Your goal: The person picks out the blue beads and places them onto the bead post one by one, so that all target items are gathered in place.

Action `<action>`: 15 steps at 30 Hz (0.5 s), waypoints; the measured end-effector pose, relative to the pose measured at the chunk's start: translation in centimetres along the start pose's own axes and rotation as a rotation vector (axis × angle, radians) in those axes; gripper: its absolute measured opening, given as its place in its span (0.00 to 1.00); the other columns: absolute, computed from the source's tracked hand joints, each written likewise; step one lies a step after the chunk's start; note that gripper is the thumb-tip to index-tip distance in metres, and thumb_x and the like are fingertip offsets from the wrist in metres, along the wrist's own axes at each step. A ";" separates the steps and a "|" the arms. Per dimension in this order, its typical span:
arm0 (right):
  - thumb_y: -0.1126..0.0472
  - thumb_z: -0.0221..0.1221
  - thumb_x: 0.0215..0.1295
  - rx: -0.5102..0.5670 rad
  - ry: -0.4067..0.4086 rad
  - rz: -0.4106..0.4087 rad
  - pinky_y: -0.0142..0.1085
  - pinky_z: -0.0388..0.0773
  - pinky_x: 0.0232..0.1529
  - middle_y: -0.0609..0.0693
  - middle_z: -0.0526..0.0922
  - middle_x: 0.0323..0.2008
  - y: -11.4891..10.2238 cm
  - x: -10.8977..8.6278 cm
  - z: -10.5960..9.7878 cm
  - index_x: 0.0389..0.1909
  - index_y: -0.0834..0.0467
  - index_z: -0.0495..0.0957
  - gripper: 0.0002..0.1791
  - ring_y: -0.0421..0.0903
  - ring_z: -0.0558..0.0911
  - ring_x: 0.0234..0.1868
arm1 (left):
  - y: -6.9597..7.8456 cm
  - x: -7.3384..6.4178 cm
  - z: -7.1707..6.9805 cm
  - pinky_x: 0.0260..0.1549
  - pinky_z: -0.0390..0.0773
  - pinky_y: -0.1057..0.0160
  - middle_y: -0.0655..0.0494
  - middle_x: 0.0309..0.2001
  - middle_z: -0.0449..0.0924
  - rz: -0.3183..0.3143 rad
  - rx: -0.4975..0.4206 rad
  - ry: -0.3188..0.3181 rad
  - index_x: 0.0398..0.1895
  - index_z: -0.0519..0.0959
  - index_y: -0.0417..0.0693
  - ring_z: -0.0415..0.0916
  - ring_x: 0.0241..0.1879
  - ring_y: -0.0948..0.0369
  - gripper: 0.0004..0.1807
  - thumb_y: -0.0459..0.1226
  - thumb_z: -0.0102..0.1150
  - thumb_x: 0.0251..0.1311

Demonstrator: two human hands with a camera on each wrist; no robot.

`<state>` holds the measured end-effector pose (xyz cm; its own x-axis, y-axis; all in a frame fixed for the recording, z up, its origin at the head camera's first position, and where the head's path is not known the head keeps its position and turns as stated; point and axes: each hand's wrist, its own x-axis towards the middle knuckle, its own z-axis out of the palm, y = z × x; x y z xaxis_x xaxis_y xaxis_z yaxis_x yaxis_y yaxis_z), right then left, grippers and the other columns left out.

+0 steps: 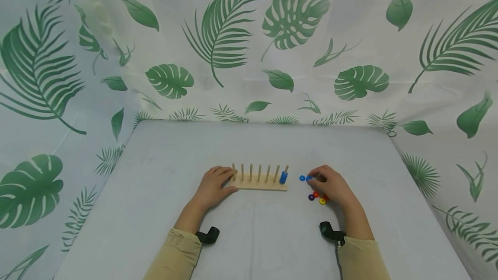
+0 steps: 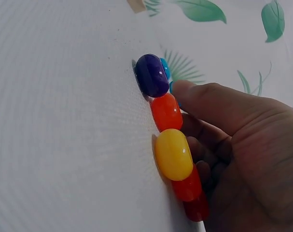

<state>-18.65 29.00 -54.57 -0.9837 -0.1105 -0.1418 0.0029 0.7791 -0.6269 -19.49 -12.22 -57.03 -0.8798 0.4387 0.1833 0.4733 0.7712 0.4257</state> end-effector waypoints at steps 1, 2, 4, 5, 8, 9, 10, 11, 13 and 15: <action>0.51 0.63 0.66 0.003 0.002 0.001 0.34 0.75 0.39 0.50 0.76 0.45 0.0 0.0 0.0 0.50 0.49 0.80 0.14 0.48 0.74 0.41 | 0.0 0.0 0.0 0.71 0.63 0.48 0.54 0.63 0.76 0.001 0.001 0.002 0.66 0.75 0.53 0.68 0.67 0.50 0.33 0.56 0.63 0.61; 0.51 0.63 0.67 0.001 0.001 -0.003 0.34 0.75 0.39 0.50 0.77 0.44 -0.1 -0.1 0.0 0.51 0.49 0.79 0.14 0.48 0.74 0.41 | 0.0 0.0 0.0 0.71 0.63 0.48 0.54 0.63 0.76 0.002 0.000 0.003 0.66 0.75 0.53 0.68 0.67 0.50 0.33 0.56 0.63 0.61; 0.51 0.63 0.67 -0.001 0.003 -0.003 0.34 0.76 0.38 0.49 0.77 0.44 -0.1 -0.1 -0.1 0.51 0.49 0.79 0.14 0.48 0.74 0.40 | 0.0 0.0 0.0 0.71 0.64 0.48 0.54 0.63 0.76 0.005 0.000 0.006 0.66 0.75 0.53 0.68 0.67 0.50 0.33 0.56 0.63 0.60; 0.51 0.63 0.67 0.001 0.005 -0.005 0.34 0.76 0.38 0.49 0.77 0.43 -0.1 -0.1 -0.1 0.51 0.49 0.79 0.14 0.48 0.74 0.40 | 0.0 0.0 0.0 0.71 0.64 0.48 0.55 0.63 0.76 0.005 0.000 0.006 0.66 0.75 0.54 0.68 0.67 0.50 0.33 0.56 0.63 0.60; 0.50 0.63 0.67 0.000 0.010 -0.008 0.34 0.75 0.37 0.50 0.77 0.43 -0.1 -0.2 -0.1 0.51 0.49 0.79 0.15 0.48 0.74 0.39 | -0.1 0.0 0.1 0.71 0.64 0.48 0.55 0.63 0.76 0.010 0.001 0.013 0.66 0.75 0.54 0.68 0.66 0.50 0.33 0.56 0.64 0.60; 0.50 0.63 0.67 0.000 0.013 -0.005 0.34 0.75 0.37 0.50 0.77 0.43 -0.1 -0.2 -0.1 0.51 0.49 0.79 0.15 0.48 0.74 0.39 | -0.1 0.0 0.1 0.71 0.64 0.48 0.55 0.63 0.76 0.011 0.001 0.016 0.66 0.75 0.54 0.68 0.66 0.50 0.33 0.56 0.64 0.60; 0.50 0.63 0.67 0.002 0.015 -0.001 0.34 0.76 0.37 0.50 0.78 0.42 -0.1 -0.2 -0.1 0.52 0.49 0.78 0.15 0.48 0.74 0.39 | -0.2 0.0 0.2 0.71 0.64 0.48 0.55 0.63 0.76 0.012 0.002 0.017 0.66 0.75 0.54 0.68 0.66 0.50 0.33 0.56 0.64 0.60; 0.50 0.63 0.67 0.004 0.017 0.004 0.34 0.76 0.37 0.51 0.78 0.42 -0.2 -0.2 -0.1 0.52 0.49 0.78 0.16 0.49 0.74 0.39 | -0.2 0.0 0.2 0.71 0.65 0.48 0.55 0.63 0.76 0.014 0.002 0.020 0.66 0.75 0.54 0.68 0.66 0.50 0.33 0.56 0.64 0.60; 0.50 0.63 0.67 -0.001 0.017 0.014 0.34 0.77 0.36 0.51 0.78 0.42 -0.3 -0.3 -0.2 0.53 0.49 0.77 0.16 0.49 0.74 0.39 | -0.2 0.0 0.2 0.70 0.65 0.48 0.54 0.63 0.76 0.017 0.004 0.022 0.66 0.75 0.54 0.68 0.66 0.50 0.33 0.56 0.64 0.60; 0.51 0.62 0.68 -0.004 0.022 0.021 0.34 0.77 0.35 0.51 0.79 0.41 -0.4 -0.3 -0.2 0.53 0.49 0.76 0.16 0.49 0.75 0.39 | -0.2 0.0 0.2 0.70 0.65 0.48 0.54 0.63 0.77 0.020 0.007 0.024 0.66 0.75 0.53 0.69 0.66 0.50 0.32 0.56 0.64 0.60</action>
<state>-18.38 28.84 -54.12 -0.9872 -0.0803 -0.1379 0.0230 0.7833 -0.6212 -19.60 -12.32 -57.30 -0.8707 0.4432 0.2132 0.4913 0.7654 0.4157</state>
